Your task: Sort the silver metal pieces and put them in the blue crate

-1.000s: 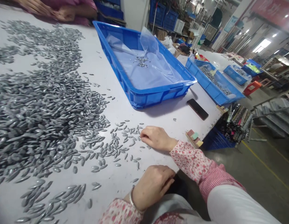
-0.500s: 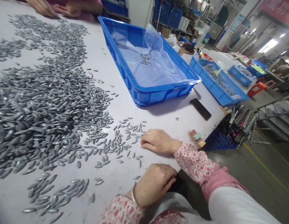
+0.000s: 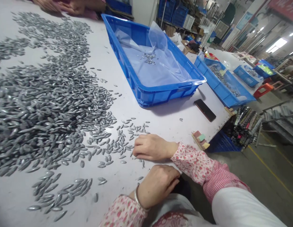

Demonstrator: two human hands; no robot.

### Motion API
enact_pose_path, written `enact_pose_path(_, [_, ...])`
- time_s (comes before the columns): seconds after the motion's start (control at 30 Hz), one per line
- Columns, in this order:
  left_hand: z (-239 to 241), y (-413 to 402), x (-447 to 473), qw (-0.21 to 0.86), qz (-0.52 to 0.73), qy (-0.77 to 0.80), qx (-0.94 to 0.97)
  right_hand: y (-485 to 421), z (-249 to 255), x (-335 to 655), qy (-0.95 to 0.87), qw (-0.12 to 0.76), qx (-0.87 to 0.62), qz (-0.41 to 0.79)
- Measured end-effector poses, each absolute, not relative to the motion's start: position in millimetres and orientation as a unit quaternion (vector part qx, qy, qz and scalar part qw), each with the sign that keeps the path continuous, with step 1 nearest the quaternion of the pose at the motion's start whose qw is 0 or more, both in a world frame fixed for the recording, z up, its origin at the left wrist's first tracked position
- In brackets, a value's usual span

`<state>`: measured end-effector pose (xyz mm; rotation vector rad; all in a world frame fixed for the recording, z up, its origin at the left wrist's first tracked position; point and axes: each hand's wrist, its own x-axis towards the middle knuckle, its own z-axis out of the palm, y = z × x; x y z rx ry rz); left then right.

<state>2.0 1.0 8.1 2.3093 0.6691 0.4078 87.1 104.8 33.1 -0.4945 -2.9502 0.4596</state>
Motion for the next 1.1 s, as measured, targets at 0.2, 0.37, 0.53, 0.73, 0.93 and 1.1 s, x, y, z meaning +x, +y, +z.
enact_pose_path(0.2, [5, 0, 3, 0.343, 0.166, 0.252, 0.889, 109, 28, 87, -0.957, 0.060, -0.250, 0.132])
enact_pose_path(0.37, [5, 0, 3, 0.349, 0.162, 0.254, 0.888, 113, 29, 93, -0.920, 0.117, -0.333, 0.169])
enact_pose_path(0.53, [2, 0, 3, 0.353, 0.161, 0.251, 0.887, 117, 35, 102, -0.885, 0.182, -0.382, 0.196])
enact_pose_path(0.73, [6, 0, 2, 0.351, 0.157, 0.256, 0.887, 114, 40, 111, -0.911, 0.141, -0.295, 0.252])
enact_pose_path(0.93, [9, 1, 2, 0.351, 0.151, 0.259, 0.887, 106, 33, 107, -0.960, 0.044, -0.171, 0.215])
enact_pose_path(1.1, [5, 0, 3, 0.350, 0.167, 0.255, 0.886, 106, 30, 103, -0.959, 0.047, -0.215, 0.181])
